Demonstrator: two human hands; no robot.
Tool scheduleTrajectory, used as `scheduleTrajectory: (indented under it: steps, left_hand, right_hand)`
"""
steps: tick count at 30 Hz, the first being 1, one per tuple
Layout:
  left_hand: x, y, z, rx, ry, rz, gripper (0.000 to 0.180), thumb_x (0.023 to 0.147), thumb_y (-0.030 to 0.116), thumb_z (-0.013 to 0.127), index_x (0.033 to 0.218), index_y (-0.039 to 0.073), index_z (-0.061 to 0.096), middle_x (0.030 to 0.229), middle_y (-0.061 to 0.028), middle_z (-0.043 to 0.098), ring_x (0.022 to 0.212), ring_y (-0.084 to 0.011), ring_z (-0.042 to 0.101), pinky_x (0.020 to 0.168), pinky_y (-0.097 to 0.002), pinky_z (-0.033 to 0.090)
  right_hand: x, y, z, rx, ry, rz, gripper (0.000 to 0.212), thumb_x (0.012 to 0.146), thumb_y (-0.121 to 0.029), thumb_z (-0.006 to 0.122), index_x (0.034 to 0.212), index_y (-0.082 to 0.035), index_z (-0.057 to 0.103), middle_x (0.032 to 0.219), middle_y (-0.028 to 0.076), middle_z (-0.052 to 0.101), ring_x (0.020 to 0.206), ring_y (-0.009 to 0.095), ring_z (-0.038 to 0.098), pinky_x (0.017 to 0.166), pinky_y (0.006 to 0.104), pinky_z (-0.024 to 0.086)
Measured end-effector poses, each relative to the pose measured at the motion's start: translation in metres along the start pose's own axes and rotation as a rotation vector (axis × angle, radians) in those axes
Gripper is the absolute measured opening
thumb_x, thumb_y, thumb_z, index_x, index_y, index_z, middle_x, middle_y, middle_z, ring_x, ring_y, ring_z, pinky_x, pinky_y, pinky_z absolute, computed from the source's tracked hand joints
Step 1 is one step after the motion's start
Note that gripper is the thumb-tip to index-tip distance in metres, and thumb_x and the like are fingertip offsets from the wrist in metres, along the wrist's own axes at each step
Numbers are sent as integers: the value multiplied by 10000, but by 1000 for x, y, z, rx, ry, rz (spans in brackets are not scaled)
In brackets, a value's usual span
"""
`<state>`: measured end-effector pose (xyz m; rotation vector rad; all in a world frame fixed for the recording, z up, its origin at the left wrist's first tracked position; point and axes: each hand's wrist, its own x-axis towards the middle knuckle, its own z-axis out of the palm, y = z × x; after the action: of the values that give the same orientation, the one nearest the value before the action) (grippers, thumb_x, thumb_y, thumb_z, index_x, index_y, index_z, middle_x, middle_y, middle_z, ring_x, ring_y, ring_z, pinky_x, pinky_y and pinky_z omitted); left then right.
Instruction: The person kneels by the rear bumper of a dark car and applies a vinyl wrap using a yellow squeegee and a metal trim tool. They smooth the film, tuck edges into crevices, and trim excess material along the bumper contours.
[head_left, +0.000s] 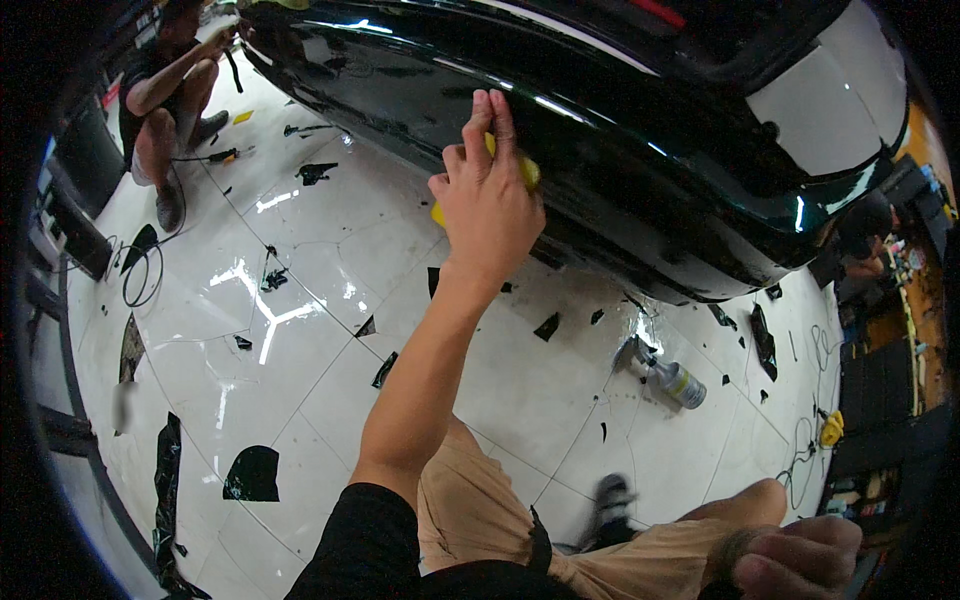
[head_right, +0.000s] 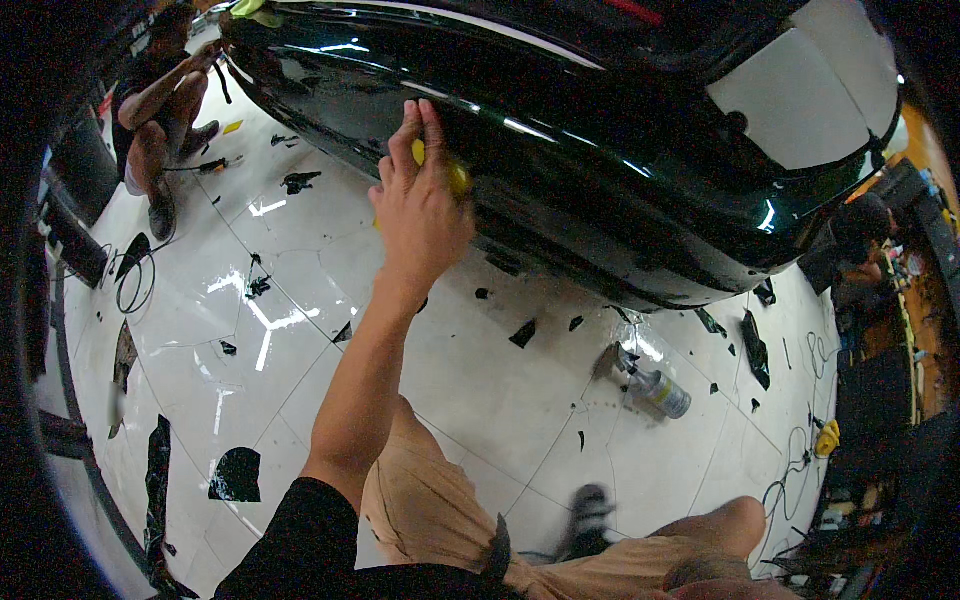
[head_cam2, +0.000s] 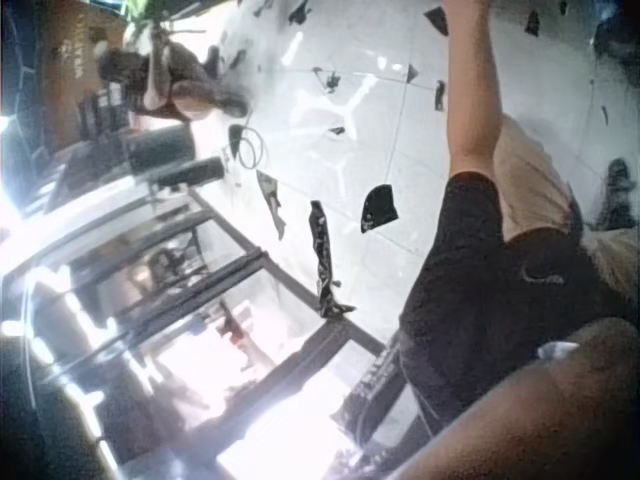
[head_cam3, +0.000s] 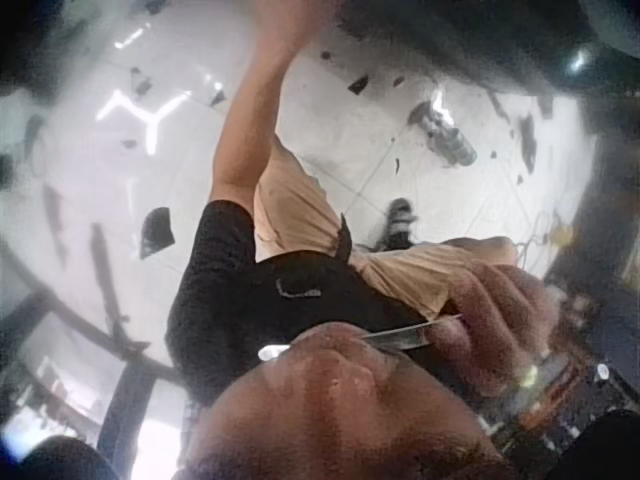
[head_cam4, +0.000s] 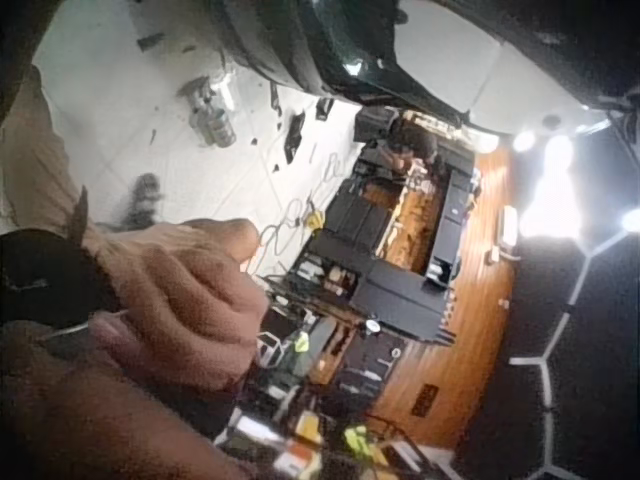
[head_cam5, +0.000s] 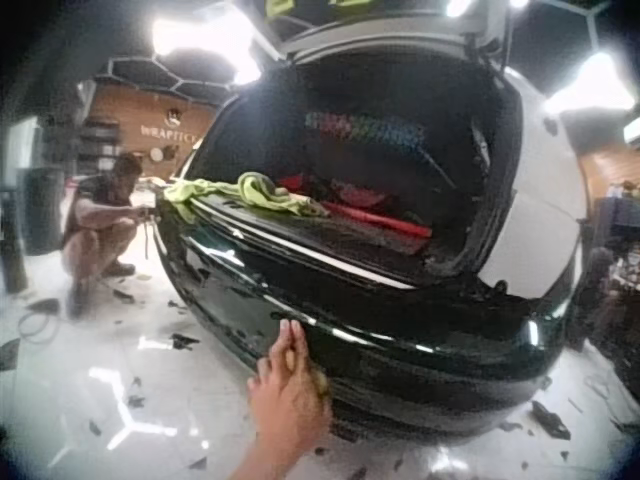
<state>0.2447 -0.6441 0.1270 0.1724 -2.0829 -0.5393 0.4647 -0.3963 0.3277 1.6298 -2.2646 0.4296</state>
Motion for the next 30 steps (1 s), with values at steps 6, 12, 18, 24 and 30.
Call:
scheduleTrajectory:
  steps: [6, 12, 18, 24, 30]
  left_hand:
    - [-4, -3, -2, 55, -24, -81, 1092, 664, 102, 756, 1571, 165, 151, 1413, -143, 293, 1154, -368, 463, 778, -482, 404]
    - [-2, 4, -11, 103, -50, -24, 1104, 667, 86, 744, 1577, 209, 130, 1572, -113, 166, 1177, -382, 479, 815, -520, 435]
    - [-11, -6, 10, 114, -110, 114, 999, 755, 2, 648, 1573, 167, 99, 1635, -96, 64, 1303, -379, 457, 968, -469, 477]
    - [5, -9, -7, 304, -268, 169, 913, 778, -80, 533, 1554, 54, 72, 1607, -207, 72, 1458, -380, 188, 1149, -407, 314]
    - [18, -9, -7, 426, -396, 124, 932, 752, -99, 506, 1555, 59, 61, 1602, -231, 43, 1458, -362, 200, 1148, -394, 299]
  right_hand:
    - [-17, 2, -24, 73, -348, 68, 312, 858, -126, 690, 1146, -25, 623, 954, 135, 634, 782, 242, 649, 605, 371, 527]
    - [-54, 85, 44, 175, -122, 546, 170, 881, -101, 581, 1041, -64, 624, 949, 126, 659, 864, 321, 637, 738, 426, 499]
    - [-130, 196, 113, 384, 160, 493, 223, 886, -60, 578, 1107, -37, 594, 850, 159, 620, 752, 347, 614, 692, 414, 496]
    - [-177, 311, 143, 333, 950, 807, 500, 907, -88, 576, 1388, 18, 486, 790, 41, 579, 683, 109, 471, 627, 255, 416]
    - [-197, 385, 93, 464, 906, 1021, 642, 853, -75, 580, 1454, 19, 375, 984, 241, 647, 843, 255, 617, 804, 347, 480]
